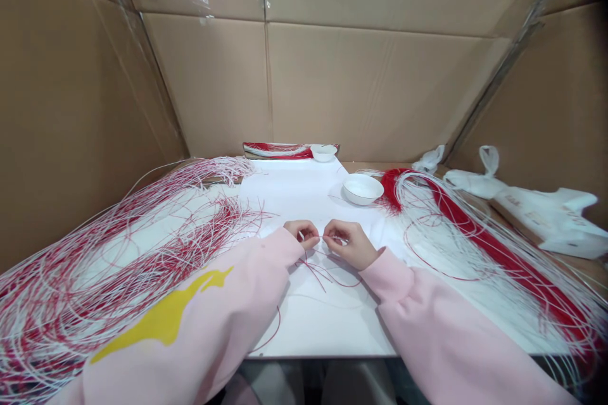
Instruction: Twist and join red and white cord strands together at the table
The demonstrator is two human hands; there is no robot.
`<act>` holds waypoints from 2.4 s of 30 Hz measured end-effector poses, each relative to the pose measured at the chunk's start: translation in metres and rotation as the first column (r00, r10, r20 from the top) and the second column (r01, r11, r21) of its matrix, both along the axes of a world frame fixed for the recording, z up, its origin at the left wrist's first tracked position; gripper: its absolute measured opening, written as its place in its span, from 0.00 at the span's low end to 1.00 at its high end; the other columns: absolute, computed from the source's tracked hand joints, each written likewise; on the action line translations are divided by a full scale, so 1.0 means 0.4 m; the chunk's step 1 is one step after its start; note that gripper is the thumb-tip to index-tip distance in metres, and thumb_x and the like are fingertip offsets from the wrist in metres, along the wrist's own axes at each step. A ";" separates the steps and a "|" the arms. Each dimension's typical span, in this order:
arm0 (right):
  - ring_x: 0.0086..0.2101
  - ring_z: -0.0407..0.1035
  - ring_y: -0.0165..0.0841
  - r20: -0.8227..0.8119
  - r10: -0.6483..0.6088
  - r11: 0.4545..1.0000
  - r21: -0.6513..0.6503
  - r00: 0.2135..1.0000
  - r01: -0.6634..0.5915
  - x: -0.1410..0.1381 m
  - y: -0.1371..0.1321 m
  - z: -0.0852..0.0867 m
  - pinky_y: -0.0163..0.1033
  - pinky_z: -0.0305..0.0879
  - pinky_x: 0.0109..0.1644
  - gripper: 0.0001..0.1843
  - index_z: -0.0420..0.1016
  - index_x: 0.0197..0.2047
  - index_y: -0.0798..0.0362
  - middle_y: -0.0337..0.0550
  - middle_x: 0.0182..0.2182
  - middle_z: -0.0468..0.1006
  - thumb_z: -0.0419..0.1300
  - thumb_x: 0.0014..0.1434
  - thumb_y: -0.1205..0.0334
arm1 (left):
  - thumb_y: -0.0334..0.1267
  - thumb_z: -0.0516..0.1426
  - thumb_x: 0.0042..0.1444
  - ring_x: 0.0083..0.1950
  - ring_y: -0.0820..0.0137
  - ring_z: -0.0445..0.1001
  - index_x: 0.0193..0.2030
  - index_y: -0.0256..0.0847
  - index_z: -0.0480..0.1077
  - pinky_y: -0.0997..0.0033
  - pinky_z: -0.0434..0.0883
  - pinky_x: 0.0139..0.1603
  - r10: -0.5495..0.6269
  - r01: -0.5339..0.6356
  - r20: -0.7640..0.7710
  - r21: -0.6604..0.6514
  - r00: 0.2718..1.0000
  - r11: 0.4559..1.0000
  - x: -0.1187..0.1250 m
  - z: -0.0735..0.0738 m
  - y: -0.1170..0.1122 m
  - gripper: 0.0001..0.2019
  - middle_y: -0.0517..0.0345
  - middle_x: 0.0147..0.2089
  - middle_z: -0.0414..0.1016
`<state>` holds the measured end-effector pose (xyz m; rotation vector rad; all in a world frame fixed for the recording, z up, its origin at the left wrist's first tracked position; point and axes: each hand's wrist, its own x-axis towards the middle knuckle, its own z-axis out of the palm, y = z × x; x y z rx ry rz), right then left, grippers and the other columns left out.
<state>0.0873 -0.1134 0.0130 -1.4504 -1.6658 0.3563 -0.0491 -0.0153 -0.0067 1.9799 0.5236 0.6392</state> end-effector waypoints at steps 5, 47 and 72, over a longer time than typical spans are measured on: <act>0.20 0.56 0.24 -0.022 -0.013 1.000 -0.003 1.000 0.013 0.000 -0.001 0.000 0.30 0.54 0.25 0.03 0.66 0.25 0.56 0.36 0.19 0.65 0.53 0.49 0.68 | 0.36 0.56 0.43 0.25 0.79 0.62 0.27 0.35 0.69 0.80 0.57 0.24 -0.002 0.002 -0.008 0.007 1.000 1.000 -0.001 0.005 -0.002 0.06 0.61 0.22 0.65; 0.22 0.62 0.27 0.071 -0.148 0.989 -0.010 0.987 0.149 0.018 0.005 -0.007 0.31 0.60 0.28 0.04 0.67 0.24 0.56 0.38 0.20 0.69 0.53 0.48 0.68 | 0.32 0.56 0.42 0.24 0.80 0.62 0.25 0.35 0.69 0.81 0.57 0.24 0.063 -0.064 0.014 0.020 0.998 0.998 0.000 0.015 -0.005 0.03 0.62 0.21 0.65; 0.24 0.64 0.27 -0.130 -0.010 0.985 -0.171 0.992 -0.012 -0.005 0.005 -0.009 0.31 0.62 0.30 0.03 0.66 0.25 0.57 0.39 0.21 0.71 0.54 0.49 0.67 | 0.34 0.60 0.40 0.33 0.74 0.66 0.30 0.38 0.70 0.74 0.61 0.37 0.173 -0.059 -0.251 0.404 0.952 0.913 0.003 -0.007 0.006 0.07 0.61 0.30 0.70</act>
